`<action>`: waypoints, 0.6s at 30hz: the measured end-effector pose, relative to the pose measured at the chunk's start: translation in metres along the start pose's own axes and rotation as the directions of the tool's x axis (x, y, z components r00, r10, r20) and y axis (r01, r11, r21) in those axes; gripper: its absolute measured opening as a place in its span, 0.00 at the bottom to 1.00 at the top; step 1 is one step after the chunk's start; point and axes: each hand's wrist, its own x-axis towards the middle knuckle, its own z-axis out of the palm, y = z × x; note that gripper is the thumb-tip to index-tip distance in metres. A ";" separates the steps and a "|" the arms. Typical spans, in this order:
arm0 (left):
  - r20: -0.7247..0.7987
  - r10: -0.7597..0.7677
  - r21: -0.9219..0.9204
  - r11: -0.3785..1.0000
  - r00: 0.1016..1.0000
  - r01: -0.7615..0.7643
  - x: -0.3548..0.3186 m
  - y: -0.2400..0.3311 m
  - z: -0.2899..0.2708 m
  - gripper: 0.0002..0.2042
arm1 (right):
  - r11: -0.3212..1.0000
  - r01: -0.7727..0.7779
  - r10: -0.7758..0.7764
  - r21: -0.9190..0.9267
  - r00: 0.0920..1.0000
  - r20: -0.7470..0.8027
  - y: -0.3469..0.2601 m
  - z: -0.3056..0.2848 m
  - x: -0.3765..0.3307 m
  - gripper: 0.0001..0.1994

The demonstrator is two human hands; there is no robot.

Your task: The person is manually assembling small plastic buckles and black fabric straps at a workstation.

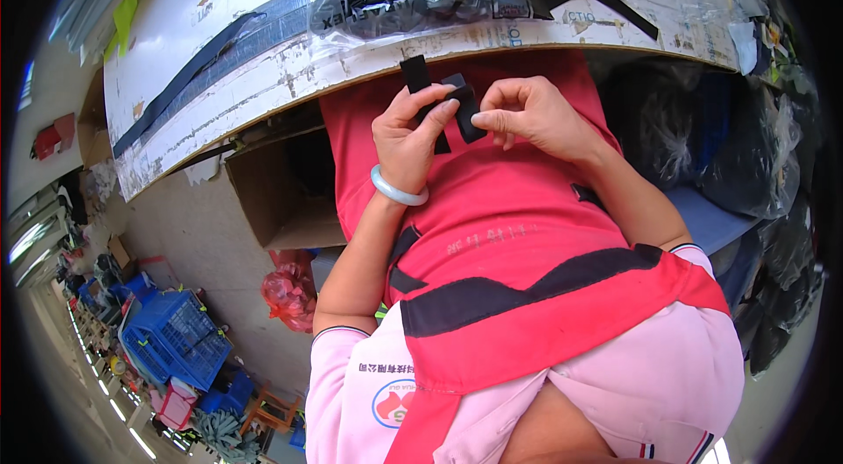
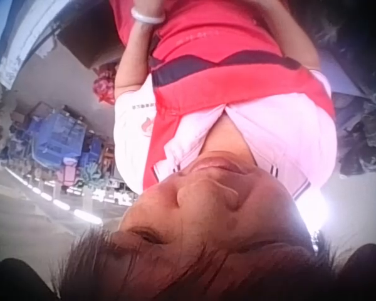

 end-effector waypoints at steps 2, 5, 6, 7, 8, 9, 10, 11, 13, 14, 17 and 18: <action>0.023 0.013 0.009 1.000 1.000 -0.013 -0.005 0.008 0.001 0.09 | 0.999 -0.006 0.006 0.033 1.000 -0.007 0.001 0.001 -0.002 0.09; 0.050 0.069 0.048 0.996 0.996 -0.071 -0.008 0.014 0.001 0.09 | 0.991 0.054 -0.046 0.125 0.997 -0.070 0.001 0.004 -0.002 0.09; 0.034 0.094 0.059 0.994 0.995 -0.096 -0.008 0.015 0.001 0.09 | 0.988 0.081 -0.076 0.131 0.996 -0.046 0.000 0.006 -0.004 0.08; 0.019 0.120 0.069 0.990 0.993 -0.121 -0.008 0.016 0.001 0.09 | 0.985 0.107 -0.105 0.137 0.994 -0.023 -0.001 0.007 -0.006 0.08; 0.019 0.122 0.072 0.990 0.992 -0.123 -0.009 0.017 0.002 0.09 | 0.984 0.111 -0.109 0.138 0.994 -0.022 -0.002 0.008 -0.008 0.08; 0.013 0.135 0.089 0.987 0.991 -0.136 -0.010 0.017 0.002 0.09 | 0.993 0.072 -0.075 0.090 0.997 0.025 -0.002 0.008 -0.010 0.08; 0.007 0.148 0.107 0.983 0.989 -0.148 -0.011 0.017 0.002 0.09 | 0.999 0.035 -0.038 0.039 0.997 0.069 -0.003 0.009 -0.011 0.08; 0.007 0.149 0.108 0.983 0.989 -0.149 -0.012 0.018 0.002 0.09 | 0.999 0.037 -0.039 0.039 0.997 0.069 -0.003 0.008 -0.011 0.08; 0.018 0.143 0.096 0.985 0.990 -0.144 -0.014 0.018 0.003 0.09 | 0.994 0.053 -0.049 0.098 0.998 -0.043 -0.002 0.008 -0.008 0.08; 0.020 0.144 0.096 0.985 0.989 -0.145 -0.014 0.019 0.002 0.09 | 0.991 0.094 -0.090 0.090 0.995 -0.049 0.000 0.006 -0.005 0.08; 0.055 0.104 0.099 0.989 0.993 -0.109 -0.013 0.021 -0.004 0.10 | 0.944 0.126 -0.113 0.305 0.992 -0.059 0.001 0.005 -0.001 0.10; 0.082 0.157 0.136 0.977 0.984 -0.167 -0.014 0.020 -0.005 0.10 | 0.961 0.107 -0.099 0.254 0.994 -0.044 -0.002 0.004 0.000 0.10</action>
